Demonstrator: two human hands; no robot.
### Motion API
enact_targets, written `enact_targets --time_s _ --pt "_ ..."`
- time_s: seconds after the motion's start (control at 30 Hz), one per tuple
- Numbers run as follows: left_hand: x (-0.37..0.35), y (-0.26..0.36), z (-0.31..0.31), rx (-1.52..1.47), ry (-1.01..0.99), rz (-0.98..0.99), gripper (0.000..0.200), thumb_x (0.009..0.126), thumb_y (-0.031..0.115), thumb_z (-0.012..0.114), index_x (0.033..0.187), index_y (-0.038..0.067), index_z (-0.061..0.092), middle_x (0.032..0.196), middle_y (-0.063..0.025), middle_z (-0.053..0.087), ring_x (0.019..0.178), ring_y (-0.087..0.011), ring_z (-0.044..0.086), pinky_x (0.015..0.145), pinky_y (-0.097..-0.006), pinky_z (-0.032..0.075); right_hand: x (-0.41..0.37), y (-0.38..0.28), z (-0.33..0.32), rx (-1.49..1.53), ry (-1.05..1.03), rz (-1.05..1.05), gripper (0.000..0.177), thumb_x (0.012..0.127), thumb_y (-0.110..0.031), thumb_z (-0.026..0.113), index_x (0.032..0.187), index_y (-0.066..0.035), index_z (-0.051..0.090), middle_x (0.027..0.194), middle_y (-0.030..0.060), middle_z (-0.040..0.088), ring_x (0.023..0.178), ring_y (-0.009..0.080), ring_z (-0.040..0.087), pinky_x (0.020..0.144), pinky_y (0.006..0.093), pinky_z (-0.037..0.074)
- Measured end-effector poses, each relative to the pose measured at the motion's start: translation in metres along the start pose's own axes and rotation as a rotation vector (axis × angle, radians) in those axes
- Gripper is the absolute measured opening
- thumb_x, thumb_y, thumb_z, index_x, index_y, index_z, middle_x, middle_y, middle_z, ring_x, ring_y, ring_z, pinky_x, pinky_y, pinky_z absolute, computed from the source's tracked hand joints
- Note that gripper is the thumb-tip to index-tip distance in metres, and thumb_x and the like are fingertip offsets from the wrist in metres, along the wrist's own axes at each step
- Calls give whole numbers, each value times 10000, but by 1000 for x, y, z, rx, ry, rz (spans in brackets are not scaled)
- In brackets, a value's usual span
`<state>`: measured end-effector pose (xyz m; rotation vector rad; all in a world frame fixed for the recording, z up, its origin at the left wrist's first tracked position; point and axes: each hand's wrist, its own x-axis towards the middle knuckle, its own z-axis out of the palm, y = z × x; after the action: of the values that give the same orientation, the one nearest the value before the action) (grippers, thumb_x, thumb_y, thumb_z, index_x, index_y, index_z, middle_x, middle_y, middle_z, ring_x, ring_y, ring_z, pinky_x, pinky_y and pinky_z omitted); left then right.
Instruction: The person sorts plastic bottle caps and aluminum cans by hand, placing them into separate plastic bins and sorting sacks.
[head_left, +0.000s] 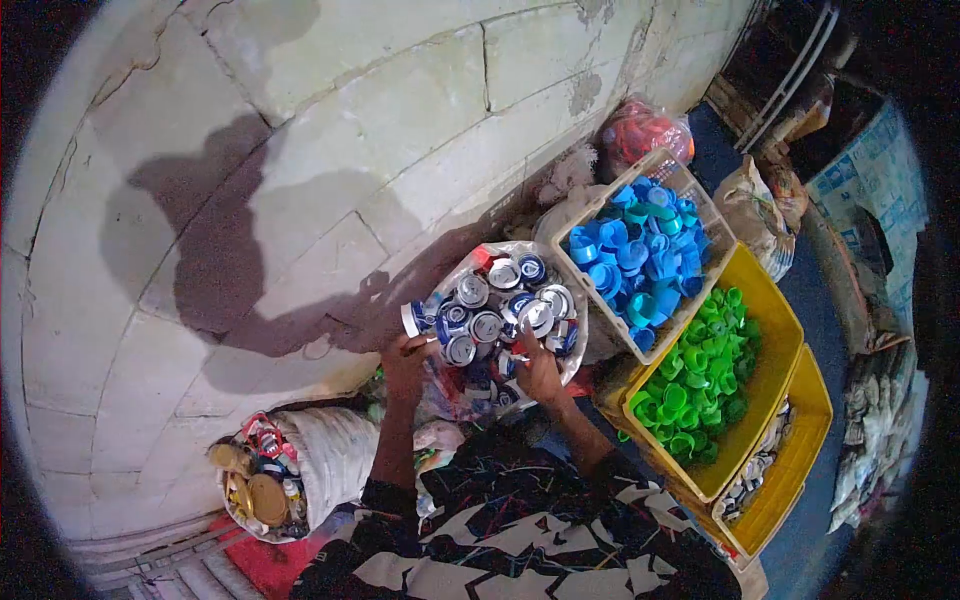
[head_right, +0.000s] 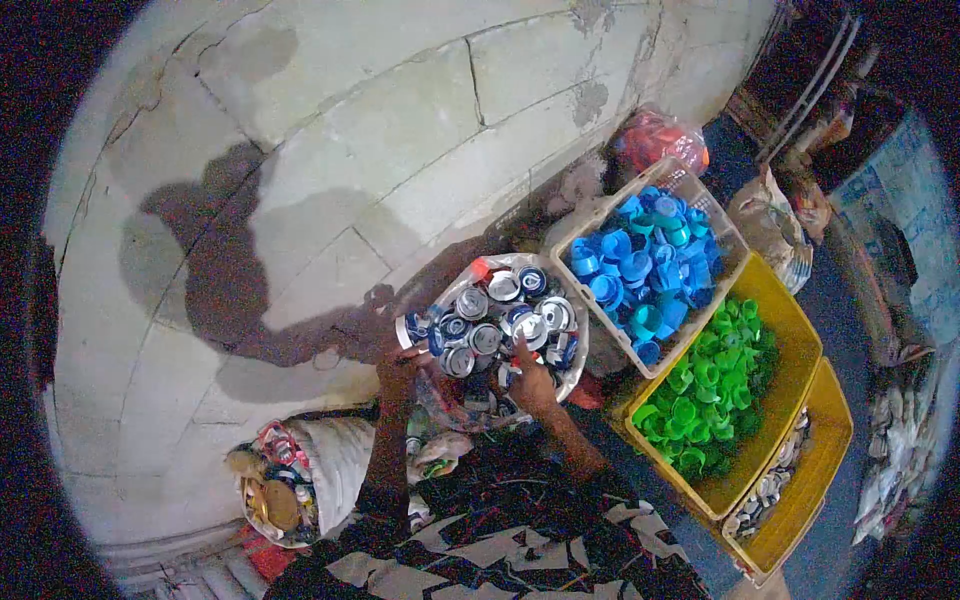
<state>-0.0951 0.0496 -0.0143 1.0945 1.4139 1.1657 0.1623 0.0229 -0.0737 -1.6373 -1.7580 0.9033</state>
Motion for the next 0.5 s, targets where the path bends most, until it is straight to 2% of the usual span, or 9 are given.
enact_targets --time_s 0.03,0.13,0.17,0.23,0.3,0.4,0.5 --pt "-3 0 1 -43 25 -17 189 763 106 724 919 3 690 853 -37 664 737 -120 583 619 -285 457 1 -5 2 17 -49 69 852 742 18 567 1481 -53 149 1189 281 574 1063 452 570 871 472 483" --pt "-6 -21 -3 -205 22 -178 158 770 63 704 912 -5 689 863 -36 663 741 -114 580 614 -274 454 8 4 19 -108 128 -181 954 727 -61 653 1498 -126 95 937 256 651 764 456 632 674 530 509" --pt "-4 -35 -8 -52 -8 -68 166 774 50 694 930 -7 684 868 -34 662 742 -110 580 613 -270 455 9 -3 17 -115 36 -40 978 733 -109 688 1499 -127 80 943 257 650 767 449 635 664 518 513" --pt "1 -49 -18 255 -70 152 187 782 25 673 965 -12 675 878 -30 660 745 -102 578 610 -261 456 10 -23 6 7 -20 14 874 753 2 592 1487 -81 123 1073 274 613 946 440 606 798 486 497" --pt "-2 -53 -14 80 -52 189 204 797 19 650 999 -9 661 884 -33 659 743 -103 580 625 -259 462 9 -27 6 68 -18 6 821 762 59 544 1477 -55 157 1126 278 602 1022 430 601 854 468 496" --pt "-13 -10 -3 23 -52 173 210 807 19 640 1017 1 644 886 -35 660 747 -104 584 644 -256 466 13 -22 12 45 45 -76 794 759 60 540 1467 -46 196 1082 265 625 974 413 628 818 460 513" --pt "-11 -12 -1 -204 -20 -97 195 810 17 645 1005 17 632 890 -33 654 757 -113 592 667 -260 474 19 -13 21 -41 38 -77 766 757 45 538 1456 -38 238 1024 255 645 909 392 652 765 448 528"
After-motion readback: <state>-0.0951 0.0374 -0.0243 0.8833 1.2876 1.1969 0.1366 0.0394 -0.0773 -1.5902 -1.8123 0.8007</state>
